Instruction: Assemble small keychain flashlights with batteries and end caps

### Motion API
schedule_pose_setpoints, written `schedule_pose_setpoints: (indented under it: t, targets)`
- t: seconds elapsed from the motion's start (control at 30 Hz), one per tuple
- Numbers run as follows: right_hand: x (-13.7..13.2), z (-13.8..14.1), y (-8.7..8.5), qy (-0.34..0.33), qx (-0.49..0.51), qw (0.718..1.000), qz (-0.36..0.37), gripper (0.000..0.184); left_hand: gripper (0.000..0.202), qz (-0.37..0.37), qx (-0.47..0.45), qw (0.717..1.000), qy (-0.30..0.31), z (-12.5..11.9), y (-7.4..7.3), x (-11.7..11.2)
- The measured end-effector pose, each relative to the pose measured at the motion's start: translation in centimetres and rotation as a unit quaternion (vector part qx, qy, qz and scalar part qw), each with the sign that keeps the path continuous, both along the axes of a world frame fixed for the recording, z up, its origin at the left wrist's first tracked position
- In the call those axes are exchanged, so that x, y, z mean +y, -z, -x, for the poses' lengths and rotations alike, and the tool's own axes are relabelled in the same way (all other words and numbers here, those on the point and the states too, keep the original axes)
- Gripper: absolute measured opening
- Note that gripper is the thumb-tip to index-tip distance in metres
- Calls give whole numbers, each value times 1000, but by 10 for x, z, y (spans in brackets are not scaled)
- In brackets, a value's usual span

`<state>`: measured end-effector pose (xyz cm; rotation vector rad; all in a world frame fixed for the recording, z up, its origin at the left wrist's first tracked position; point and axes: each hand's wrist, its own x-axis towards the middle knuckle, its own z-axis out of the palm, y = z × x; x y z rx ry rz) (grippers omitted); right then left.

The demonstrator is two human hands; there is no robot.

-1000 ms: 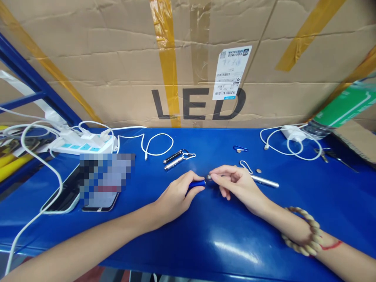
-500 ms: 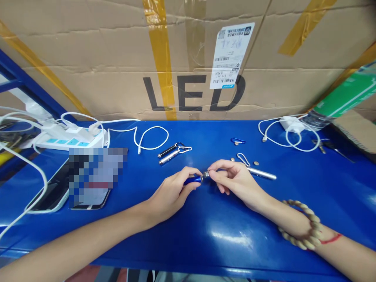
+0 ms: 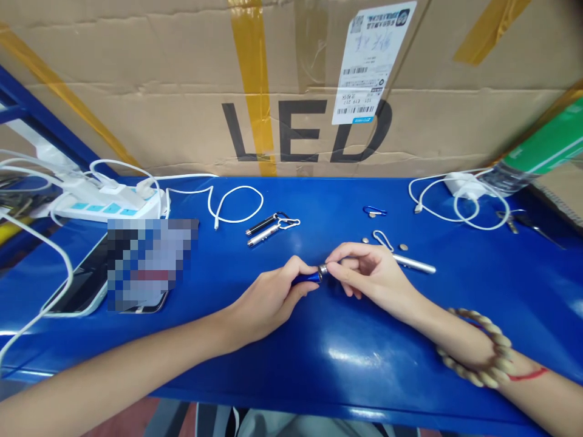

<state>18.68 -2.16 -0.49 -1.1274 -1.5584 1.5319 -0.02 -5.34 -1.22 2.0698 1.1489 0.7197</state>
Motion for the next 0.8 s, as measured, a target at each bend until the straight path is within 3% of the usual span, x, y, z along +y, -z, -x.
schedule_pose_setpoints:
  t: [0.3, 0.53, 0.8]
  targets:
    - [-1, -1, -1, -17, -21, 999, -32, 25, 12, 3, 5, 1000, -13, 0, -1, 0]
    - [5, -4, 1, -63, -37, 995, 63, 28, 8, -46, 38, 998, 22, -1, 3, 1]
    - [4, -1, 5, -54, -57, 994, 82, 26, 12, -104, 57, 992, 46, -1, 7, 0]
